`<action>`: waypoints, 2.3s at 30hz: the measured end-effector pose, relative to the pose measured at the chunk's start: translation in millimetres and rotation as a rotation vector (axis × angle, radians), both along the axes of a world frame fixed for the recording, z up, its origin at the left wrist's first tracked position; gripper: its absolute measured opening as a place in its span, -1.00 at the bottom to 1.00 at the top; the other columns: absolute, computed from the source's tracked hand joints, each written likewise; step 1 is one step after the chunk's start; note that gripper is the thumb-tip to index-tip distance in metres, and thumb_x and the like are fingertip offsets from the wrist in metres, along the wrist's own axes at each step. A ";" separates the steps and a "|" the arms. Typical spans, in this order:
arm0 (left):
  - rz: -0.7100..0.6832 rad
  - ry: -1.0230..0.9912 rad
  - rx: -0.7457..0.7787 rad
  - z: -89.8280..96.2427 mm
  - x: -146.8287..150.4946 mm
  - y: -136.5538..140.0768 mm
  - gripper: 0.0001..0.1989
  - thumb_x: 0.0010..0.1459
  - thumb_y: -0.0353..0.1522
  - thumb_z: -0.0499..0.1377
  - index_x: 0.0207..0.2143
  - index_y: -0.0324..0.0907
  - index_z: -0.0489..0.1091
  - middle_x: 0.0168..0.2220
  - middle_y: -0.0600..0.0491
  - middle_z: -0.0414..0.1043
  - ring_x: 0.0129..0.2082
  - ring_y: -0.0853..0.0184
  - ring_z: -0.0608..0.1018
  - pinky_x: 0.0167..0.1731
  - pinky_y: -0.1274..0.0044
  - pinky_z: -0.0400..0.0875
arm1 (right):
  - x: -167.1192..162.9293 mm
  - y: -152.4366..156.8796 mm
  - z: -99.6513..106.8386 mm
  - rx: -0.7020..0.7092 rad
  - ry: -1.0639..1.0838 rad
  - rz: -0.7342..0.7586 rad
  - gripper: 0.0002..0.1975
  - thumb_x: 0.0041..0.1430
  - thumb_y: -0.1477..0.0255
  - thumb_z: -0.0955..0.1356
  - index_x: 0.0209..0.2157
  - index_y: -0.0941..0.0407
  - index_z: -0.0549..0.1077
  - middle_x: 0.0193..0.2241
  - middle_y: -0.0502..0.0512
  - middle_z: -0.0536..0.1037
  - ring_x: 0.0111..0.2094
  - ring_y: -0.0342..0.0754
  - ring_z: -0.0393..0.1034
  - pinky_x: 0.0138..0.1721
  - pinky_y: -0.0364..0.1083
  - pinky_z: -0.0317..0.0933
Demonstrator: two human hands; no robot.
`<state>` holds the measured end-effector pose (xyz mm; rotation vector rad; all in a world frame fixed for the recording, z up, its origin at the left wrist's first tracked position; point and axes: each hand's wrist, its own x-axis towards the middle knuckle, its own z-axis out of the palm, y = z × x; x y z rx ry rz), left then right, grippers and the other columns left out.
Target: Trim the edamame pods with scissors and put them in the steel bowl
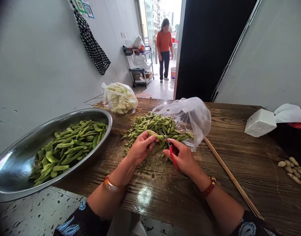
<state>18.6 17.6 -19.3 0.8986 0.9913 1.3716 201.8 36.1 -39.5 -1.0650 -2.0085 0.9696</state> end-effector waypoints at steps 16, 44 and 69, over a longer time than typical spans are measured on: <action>-0.029 0.029 0.007 -2.7 0.6 -0.3 -0.73 0.01 -0.24 0.28 -0.40 -0.25 0.33 -0.50 0.11 0.40 -0.68 0.62 0.19 -0.71 0.69 -0.12 | -0.7 -2.1 0.5 0.081 0.010 -0.038 -0.56 0.20 0.13 0.28 -0.07 0.17 0.46 -0.38 0.07 0.55 -0.40 -0.06 0.38 -0.32 -0.12 0.23; 0.015 1.308 0.111 -14.0 -3.4 3.9 -0.91 0.07 -0.41 0.13 -0.40 -0.17 0.44 -0.38 -0.02 0.45 -0.34 0.28 0.45 -0.32 0.53 0.23 | 5.9 7.0 -4.1 0.031 0.072 -0.122 -0.54 0.16 0.12 0.32 -0.05 0.16 0.46 -0.46 0.03 0.49 -0.46 -0.10 0.32 -0.42 -0.15 0.21; -0.102 0.291 -0.014 -0.6 -1.5 -2.8 -0.63 -0.03 -0.12 0.28 -0.39 -0.27 0.37 -0.64 0.24 0.05 -0.66 0.58 0.05 -0.63 0.61 -0.16 | 4.1 7.3 -6.3 0.010 0.046 -0.066 -0.51 0.15 0.15 0.31 0.00 0.17 0.42 -0.47 -0.01 0.45 -0.46 -0.11 0.29 -0.40 -0.14 0.20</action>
